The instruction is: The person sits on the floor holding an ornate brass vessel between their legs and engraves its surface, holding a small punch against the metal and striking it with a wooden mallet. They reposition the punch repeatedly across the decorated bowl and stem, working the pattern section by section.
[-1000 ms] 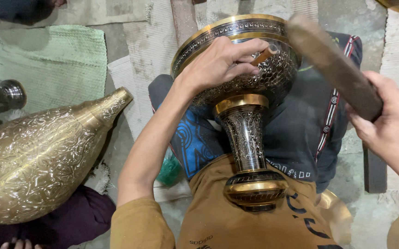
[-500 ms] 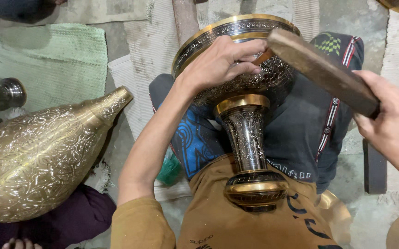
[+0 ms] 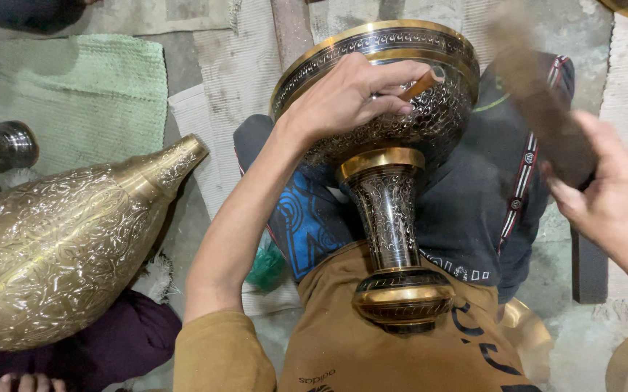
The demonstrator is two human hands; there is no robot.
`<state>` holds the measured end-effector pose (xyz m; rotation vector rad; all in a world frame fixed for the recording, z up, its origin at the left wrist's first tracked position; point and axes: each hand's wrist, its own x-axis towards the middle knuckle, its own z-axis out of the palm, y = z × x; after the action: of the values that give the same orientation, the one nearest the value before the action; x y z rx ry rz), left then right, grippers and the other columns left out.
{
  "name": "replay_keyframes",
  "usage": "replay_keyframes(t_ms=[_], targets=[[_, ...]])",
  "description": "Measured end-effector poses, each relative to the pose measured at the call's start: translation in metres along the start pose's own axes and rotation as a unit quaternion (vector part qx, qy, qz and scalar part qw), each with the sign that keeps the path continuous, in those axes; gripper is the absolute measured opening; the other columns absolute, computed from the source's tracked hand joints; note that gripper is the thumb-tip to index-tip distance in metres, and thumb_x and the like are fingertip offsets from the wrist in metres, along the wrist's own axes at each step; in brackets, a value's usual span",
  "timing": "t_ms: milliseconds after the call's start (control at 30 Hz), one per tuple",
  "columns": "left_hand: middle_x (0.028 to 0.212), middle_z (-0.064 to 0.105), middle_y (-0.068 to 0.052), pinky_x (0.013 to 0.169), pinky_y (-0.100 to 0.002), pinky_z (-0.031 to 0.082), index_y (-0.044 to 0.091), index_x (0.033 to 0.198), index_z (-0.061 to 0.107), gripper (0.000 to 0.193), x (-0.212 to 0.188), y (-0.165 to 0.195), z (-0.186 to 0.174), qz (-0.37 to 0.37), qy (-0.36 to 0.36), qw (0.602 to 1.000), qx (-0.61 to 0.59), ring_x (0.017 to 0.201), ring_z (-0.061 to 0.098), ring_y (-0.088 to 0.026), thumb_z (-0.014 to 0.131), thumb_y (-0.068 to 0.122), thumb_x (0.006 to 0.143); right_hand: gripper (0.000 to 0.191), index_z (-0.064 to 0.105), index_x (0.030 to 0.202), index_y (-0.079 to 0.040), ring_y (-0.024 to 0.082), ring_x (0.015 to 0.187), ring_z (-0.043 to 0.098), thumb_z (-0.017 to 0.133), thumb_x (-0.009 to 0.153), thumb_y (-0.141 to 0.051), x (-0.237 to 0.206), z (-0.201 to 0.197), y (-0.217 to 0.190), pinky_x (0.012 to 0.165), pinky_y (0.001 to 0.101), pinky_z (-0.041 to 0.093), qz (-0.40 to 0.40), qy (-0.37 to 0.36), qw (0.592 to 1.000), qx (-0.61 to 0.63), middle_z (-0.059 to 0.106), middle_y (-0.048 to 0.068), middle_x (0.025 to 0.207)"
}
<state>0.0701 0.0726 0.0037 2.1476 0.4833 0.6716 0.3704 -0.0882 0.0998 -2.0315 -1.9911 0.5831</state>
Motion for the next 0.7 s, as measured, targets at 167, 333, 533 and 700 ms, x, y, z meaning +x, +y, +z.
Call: replay_keyframes(t_ms=[167,333,533,700], targets=[[0.083,0.074,-0.010,0.067,-0.041,0.049,0.012,0.141,0.060,0.047,0.000,-0.004,0.000,-0.007,-0.009,1.000,0.014,0.067,0.067,-0.029,0.079,0.016,0.098,0.047,0.061,0.137,-0.004,0.031,0.061,0.068,0.077,0.092,-0.009,-0.007,0.002,0.008,0.057,0.0391,0.053,0.060,-0.035,0.997,-0.045,0.067,0.019,0.075],[0.105,0.078,-0.010,0.080,-0.033,0.061,0.013,0.144,0.058,0.050,0.001,-0.010,0.003,0.019,0.041,0.999,-0.025,0.089,0.078,-0.022,0.082,0.015,0.100,0.052,0.061,0.138,-0.009,0.033,0.068,0.070,0.073,0.088,-0.013,-0.014,0.009,0.017,0.063,0.0413,0.054,0.014,-0.017,0.999,-0.041,0.068,0.019,0.079],[0.098,0.081,-0.011,0.078,-0.030,0.065,0.008,0.141,0.060,0.050,0.017,-0.019,-0.002,-0.014,-0.032,0.995,-0.097,0.090,0.082,-0.019,0.082,0.008,0.096,0.069,0.062,0.143,-0.012,0.039,0.073,0.071,0.081,0.077,-0.020,-0.026,0.046,0.026,0.066,0.0473,0.055,0.057,-0.072,0.984,-0.154,0.072,0.019,0.080],[0.096,0.078,-0.009,0.078,-0.030,0.062,0.010,0.143,0.059,0.049,0.026,-0.017,-0.005,-0.025,-0.079,0.989,-0.120,0.086,0.080,-0.015,0.079,0.007,0.099,0.066,0.065,0.143,-0.016,0.040,0.079,0.071,0.083,0.079,-0.016,-0.038,0.058,0.038,0.071,0.0476,0.054,0.088,-0.050,0.988,-0.117,0.073,0.020,0.089]])
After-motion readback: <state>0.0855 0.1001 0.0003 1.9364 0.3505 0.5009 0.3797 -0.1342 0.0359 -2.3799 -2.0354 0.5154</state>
